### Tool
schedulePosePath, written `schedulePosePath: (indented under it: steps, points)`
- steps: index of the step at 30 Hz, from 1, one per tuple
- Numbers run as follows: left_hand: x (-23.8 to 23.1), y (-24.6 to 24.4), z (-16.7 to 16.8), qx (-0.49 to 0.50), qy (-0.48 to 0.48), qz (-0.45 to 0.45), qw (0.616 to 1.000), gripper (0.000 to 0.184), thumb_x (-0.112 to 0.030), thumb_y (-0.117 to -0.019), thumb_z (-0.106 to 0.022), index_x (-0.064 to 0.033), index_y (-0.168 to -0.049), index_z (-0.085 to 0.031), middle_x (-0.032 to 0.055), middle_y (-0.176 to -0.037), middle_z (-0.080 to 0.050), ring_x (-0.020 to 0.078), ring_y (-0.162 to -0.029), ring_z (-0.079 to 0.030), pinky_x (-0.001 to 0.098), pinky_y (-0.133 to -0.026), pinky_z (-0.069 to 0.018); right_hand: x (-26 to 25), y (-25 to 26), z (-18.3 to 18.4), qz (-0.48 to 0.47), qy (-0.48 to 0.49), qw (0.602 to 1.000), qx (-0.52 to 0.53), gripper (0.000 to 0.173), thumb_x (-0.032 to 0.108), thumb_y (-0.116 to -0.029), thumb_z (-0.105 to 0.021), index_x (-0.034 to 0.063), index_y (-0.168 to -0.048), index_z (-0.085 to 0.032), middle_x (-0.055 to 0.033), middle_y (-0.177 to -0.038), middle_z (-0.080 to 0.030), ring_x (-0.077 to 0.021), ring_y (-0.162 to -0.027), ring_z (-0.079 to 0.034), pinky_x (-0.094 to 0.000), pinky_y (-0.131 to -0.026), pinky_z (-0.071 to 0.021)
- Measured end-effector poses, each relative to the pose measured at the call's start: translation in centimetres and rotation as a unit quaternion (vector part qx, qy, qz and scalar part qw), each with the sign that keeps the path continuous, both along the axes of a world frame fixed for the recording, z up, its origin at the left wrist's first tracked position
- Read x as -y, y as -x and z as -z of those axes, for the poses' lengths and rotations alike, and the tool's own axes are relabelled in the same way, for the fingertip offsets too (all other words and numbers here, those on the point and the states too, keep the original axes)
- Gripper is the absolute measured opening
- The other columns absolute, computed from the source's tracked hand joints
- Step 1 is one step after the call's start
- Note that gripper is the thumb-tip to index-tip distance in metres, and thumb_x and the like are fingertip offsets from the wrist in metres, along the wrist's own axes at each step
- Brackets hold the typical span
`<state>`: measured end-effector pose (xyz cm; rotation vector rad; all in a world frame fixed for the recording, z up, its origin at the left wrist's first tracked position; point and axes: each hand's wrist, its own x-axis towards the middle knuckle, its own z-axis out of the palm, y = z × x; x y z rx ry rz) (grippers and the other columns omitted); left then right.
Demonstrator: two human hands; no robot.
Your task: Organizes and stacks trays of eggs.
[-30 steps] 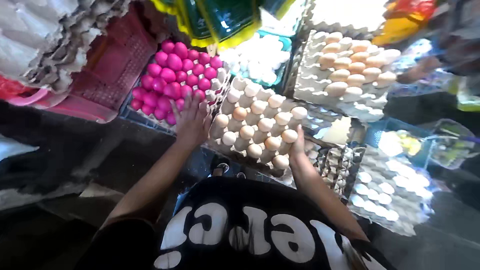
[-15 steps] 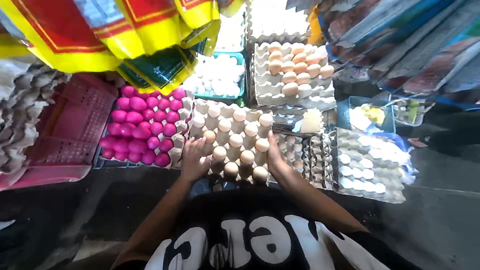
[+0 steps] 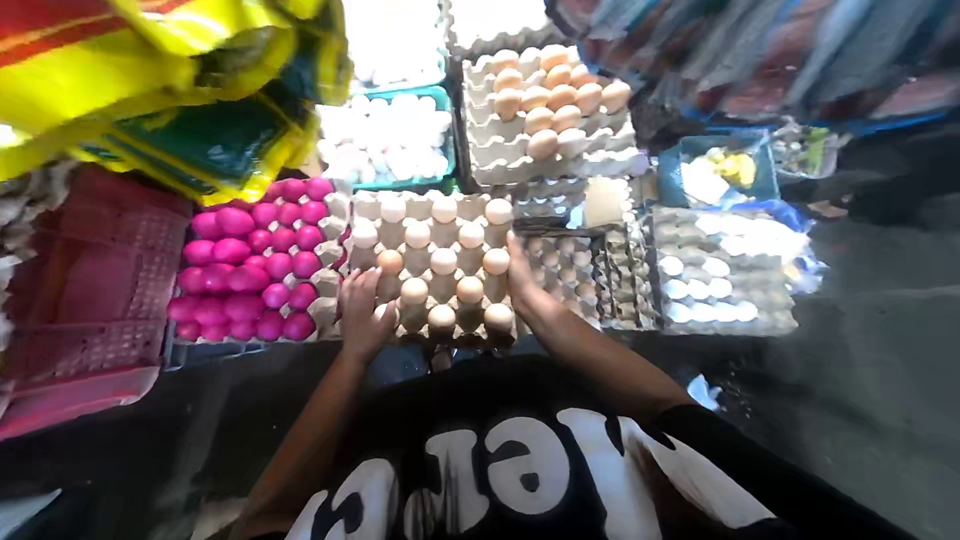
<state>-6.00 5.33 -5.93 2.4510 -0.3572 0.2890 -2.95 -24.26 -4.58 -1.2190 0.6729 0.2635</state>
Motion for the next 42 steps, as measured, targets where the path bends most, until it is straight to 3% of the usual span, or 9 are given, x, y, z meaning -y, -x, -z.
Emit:
schedulePosePath:
  steps: [7, 9, 11, 13, 19, 27, 33, 38, 42]
  points:
    - [0.8, -1.3, -0.1, 0.010, -0.037, 0.018, 0.999, 0.062, -0.042, -0.0948, -0.049, 0.0027, -0.137, -0.060, 0.0257, -0.141, -0.058, 0.0473, -0.139, -0.044, 0.0633, -0.117, -0.0271, 1.7, -1.0, 2.1, -0.018, -0.038, 0.999, -0.001, 0.080, 0.068, -0.1043, -0.014, 0.0106, -0.146, -0.050, -0.0171, -0.136, -0.061, -0.0255, -0.123, -0.060, -0.0487, -0.103, -0.0493]
    - [0.8, -1.1, 0.0, 0.014, -0.043, 0.022, 0.999, 0.063, -0.044, -0.0950, -0.049, 0.0027, -0.136, -0.060, 0.0270, -0.141, -0.057, 0.0467, -0.139, -0.044, 0.0620, -0.118, -0.0268, 2.6, -0.6, 2.9, -0.037, -0.050, 0.998, -0.002, 0.085, 0.072, -0.1018, -0.009, 0.0119, -0.146, -0.051, -0.0160, -0.135, -0.062, -0.0251, -0.122, -0.061, -0.0485, -0.100, -0.0518]
    - [1.0, -0.6, -0.1, 0.019, -0.052, 0.027, 0.998, 0.066, -0.047, -0.0946, -0.049, 0.0026, -0.136, -0.060, 0.0287, -0.143, -0.055, 0.0472, -0.139, -0.044, 0.0619, -0.117, -0.0271, 5.3, 1.1, 5.1, -0.073, -0.067, 0.995, -0.001, 0.086, 0.075, -0.1004, -0.013, 0.0159, -0.158, -0.037, -0.0138, -0.157, -0.045, -0.0290, -0.141, -0.047, -0.0545, -0.112, -0.0427]
    - [0.9, -0.3, -0.2, 0.019, -0.062, 0.031, 0.997, 0.070, -0.053, -0.0938, -0.050, 0.0010, -0.137, -0.060, 0.0285, -0.146, -0.053, 0.0467, -0.141, -0.043, 0.0618, -0.118, -0.0262, 9.1, 3.6, 7.8, -0.077, -0.089, 0.993, -0.016, 0.089, 0.079, -0.0975, -0.018, 0.0183, -0.161, -0.032, -0.0137, -0.162, -0.038, -0.0337, -0.146, -0.041, -0.0585, -0.115, -0.0388]
    - [1.9, -0.3, -0.9, 0.019, -0.072, 0.037, 0.997, 0.070, -0.048, -0.0906, -0.056, 0.0006, -0.141, -0.057, 0.0321, -0.149, -0.048, 0.0510, -0.142, -0.039, 0.0635, -0.118, -0.0256, 20.3, 14.6, 8.3, 0.082, -0.062, 0.978, -0.184, 0.059, 0.054, -0.1098, -0.029, 0.0109, -0.144, -0.049, -0.0122, -0.128, -0.063, -0.0249, -0.106, -0.066, -0.0428, -0.088, -0.0551]
    - [2.9, 1.2, -3.5, 0.005, -0.077, 0.009, 0.997, 0.076, -0.049, -0.0989, -0.046, 0.0121, -0.144, -0.046, 0.0402, -0.153, -0.036, 0.0535, -0.146, -0.033, 0.0584, -0.122, -0.0238, 28.0, 21.9, 8.2, 0.271, 0.017, 0.931, -0.245, 0.047, 0.041, -0.1109, -0.038, 0.0037, -0.136, -0.053, -0.0131, -0.121, -0.064, -0.0214, -0.102, -0.065, -0.0379, -0.086, -0.0531]
    - [4.9, 2.7, -5.0, 0.015, -0.092, -0.037, 0.995, 0.072, -0.049, -0.0999, -0.045, 0.0081, -0.145, -0.048, 0.0381, -0.154, -0.036, 0.0556, -0.144, -0.035, 0.0636, -0.119, -0.0260, 27.9, 26.1, 13.6, 0.035, 0.180, 0.925, -0.333, 0.055, 0.043, -0.1115, -0.037, -0.0018, -0.138, -0.053, -0.0188, -0.111, -0.063, -0.0243, -0.086, -0.060, -0.0423, -0.077, -0.0506]
    - [4.4, 5.3, -4.5, 0.021, -0.111, -0.046, 0.993, 0.074, -0.054, -0.0986, -0.049, 0.0020, -0.146, -0.051, 0.0382, -0.154, -0.036, 0.0586, -0.142, -0.034, 0.0702, -0.117, -0.0240, 24.0, 29.4, 18.0, -0.169, 0.185, 0.880, -0.403, 0.053, 0.038, -0.1104, -0.045, -0.0069, -0.136, -0.055, -0.0282, -0.127, -0.058, -0.0348, -0.103, -0.061, -0.0505, -0.091, -0.0486]
    - [2.9, 8.6, -3.8, 0.049, -0.111, -0.037, 0.992, 0.065, -0.048, -0.0988, -0.053, 0.0017, -0.140, -0.056, 0.0409, -0.150, -0.039, 0.0602, -0.140, -0.036, 0.0697, -0.117, -0.0260, 21.0, 28.5, 21.8, -0.313, 0.187, 0.865, -0.344, 0.050, 0.036, -0.1106, -0.045, -0.0039, -0.139, -0.056, -0.0301, -0.140, -0.056, -0.0438, -0.127, -0.056, -0.0593, -0.107, -0.0429]
